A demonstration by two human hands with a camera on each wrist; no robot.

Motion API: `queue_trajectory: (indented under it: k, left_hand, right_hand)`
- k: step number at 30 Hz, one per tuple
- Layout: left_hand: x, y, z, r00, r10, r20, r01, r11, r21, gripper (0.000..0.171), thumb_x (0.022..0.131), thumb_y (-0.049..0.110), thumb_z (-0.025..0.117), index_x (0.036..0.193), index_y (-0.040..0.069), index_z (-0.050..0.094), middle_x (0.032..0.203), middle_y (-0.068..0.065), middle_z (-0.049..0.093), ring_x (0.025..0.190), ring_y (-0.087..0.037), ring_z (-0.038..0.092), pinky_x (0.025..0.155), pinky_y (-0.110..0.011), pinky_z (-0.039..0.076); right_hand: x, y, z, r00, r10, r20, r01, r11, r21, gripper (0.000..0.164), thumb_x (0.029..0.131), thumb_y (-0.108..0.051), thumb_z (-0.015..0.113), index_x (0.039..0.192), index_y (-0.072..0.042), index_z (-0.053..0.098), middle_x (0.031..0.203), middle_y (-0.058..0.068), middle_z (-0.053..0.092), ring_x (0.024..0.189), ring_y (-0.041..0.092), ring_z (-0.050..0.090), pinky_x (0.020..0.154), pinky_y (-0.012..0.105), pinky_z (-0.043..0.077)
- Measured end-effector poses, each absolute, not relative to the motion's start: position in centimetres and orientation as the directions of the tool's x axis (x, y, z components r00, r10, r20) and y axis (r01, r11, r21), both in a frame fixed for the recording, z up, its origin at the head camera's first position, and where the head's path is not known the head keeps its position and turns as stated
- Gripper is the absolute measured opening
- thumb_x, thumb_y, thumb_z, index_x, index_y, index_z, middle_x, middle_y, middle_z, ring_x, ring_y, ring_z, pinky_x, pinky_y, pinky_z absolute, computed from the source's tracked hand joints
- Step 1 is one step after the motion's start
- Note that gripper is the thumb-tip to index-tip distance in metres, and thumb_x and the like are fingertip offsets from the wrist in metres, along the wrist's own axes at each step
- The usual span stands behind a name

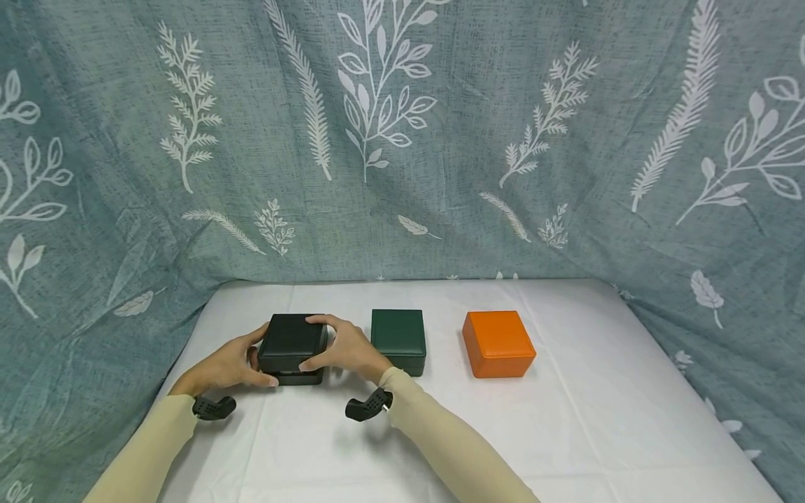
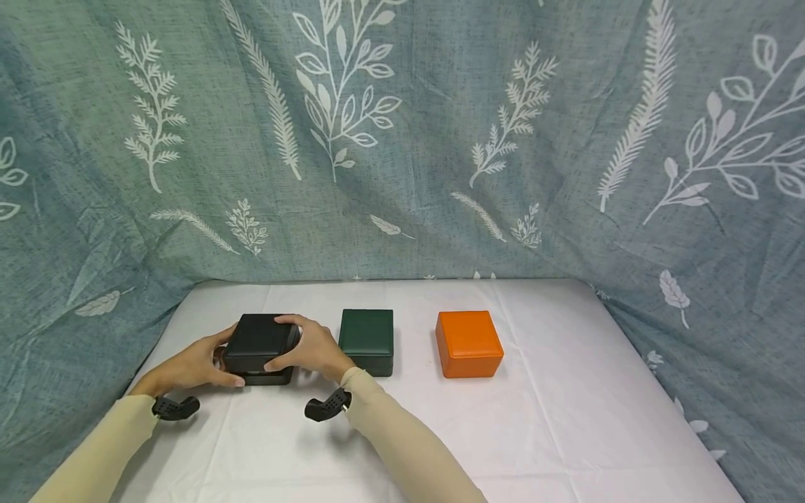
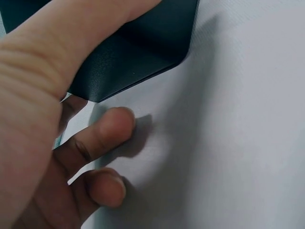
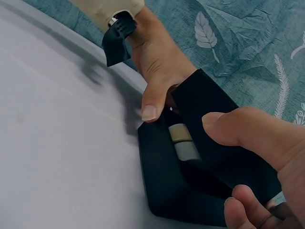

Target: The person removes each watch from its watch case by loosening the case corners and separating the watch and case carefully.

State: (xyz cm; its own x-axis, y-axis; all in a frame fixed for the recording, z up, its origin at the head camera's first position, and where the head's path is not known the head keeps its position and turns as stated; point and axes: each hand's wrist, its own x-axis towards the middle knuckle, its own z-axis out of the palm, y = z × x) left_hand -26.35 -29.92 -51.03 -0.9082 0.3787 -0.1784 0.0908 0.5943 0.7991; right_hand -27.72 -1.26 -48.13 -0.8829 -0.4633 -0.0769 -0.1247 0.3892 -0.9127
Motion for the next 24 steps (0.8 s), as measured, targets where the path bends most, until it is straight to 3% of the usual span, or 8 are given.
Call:
queue_trajectory:
  k: [4,9,17,20,24]
  left_hand:
    - [-26.5,-30.0,-51.0,-0.905,0.383,-0.185,0.085,0.590,0.803,0.131,0.072,0.033,0.097,0.167,0.018,0.009,0.080,-0.007,0.055,0.072,-0.023,0.051,0.064,-0.034,0.044]
    - [-26.6,-30.0,-51.1,-0.897,0.399,-0.191,0.082,0.573,0.815,0.130,0.073,0.032,0.096,0.167,0.018,0.007,0.081,-0.008,0.058,0.072,-0.024,0.053,0.064,-0.034,0.046]
    - [-26.6,-29.9,-51.0,-0.889,0.423,-0.176,0.100,0.553,0.827,0.128,0.074,0.029,0.096,0.167,0.021,0.008,0.077,-0.006,0.054,0.069,-0.021,0.051,0.063,-0.032,0.044]
    - [-26.5,-29.9,-50.9,-0.888,0.423,-0.179,0.099,0.556,0.825,0.127,0.075,0.029,0.095,0.168,0.021,0.009,0.077,-0.005,0.051,0.069,-0.021,0.050,0.065,-0.033,0.043]
    - [-26.3,-29.8,-50.8,-0.891,0.415,-0.184,0.095,0.566,0.819,0.127,0.075,0.030,0.095,0.168,0.021,0.009,0.078,-0.006,0.050,0.071,-0.023,0.049,0.068,-0.036,0.042]
  right_hand:
    - [-27.8,-1.4,-47.9,-0.887,-0.452,-0.093,-0.099,0.383,-0.918,0.086,0.064,-0.031,0.101,0.138,-0.048,0.061,0.153,-0.002,0.048,0.139,0.025,0.045,0.107,0.051,0.040]
    - [-28.0,-1.3,-47.7,-0.885,-0.454,-0.102,-0.067,0.341,-0.938,0.084,0.064,-0.028,0.100,0.137,-0.047,0.062,0.152,-0.003,0.049,0.140,0.025,0.043,0.109,0.051,0.037]
    - [-28.4,-1.3,-47.4,-0.866,-0.483,-0.130,0.006,0.250,-0.968,0.079,0.069,-0.026,0.098,0.139,-0.039,0.064,0.149,-0.002,0.047,0.095,0.022,0.061,0.088,0.049,0.052]
    - [-28.6,-1.3,-47.4,-0.861,-0.490,-0.140,0.041,0.207,-0.978,0.075,0.071,-0.024,0.097,0.138,-0.037,0.066,0.153,0.001,0.045,0.095,0.021,0.063,0.090,0.052,0.053]
    - [-28.8,-1.2,-47.5,-0.858,-0.490,-0.150,0.076,0.168,-0.983,0.071,0.072,-0.025,0.096,0.135,-0.037,0.067,0.155,0.005,0.044,0.111,0.018,0.059,0.093,0.054,0.052]
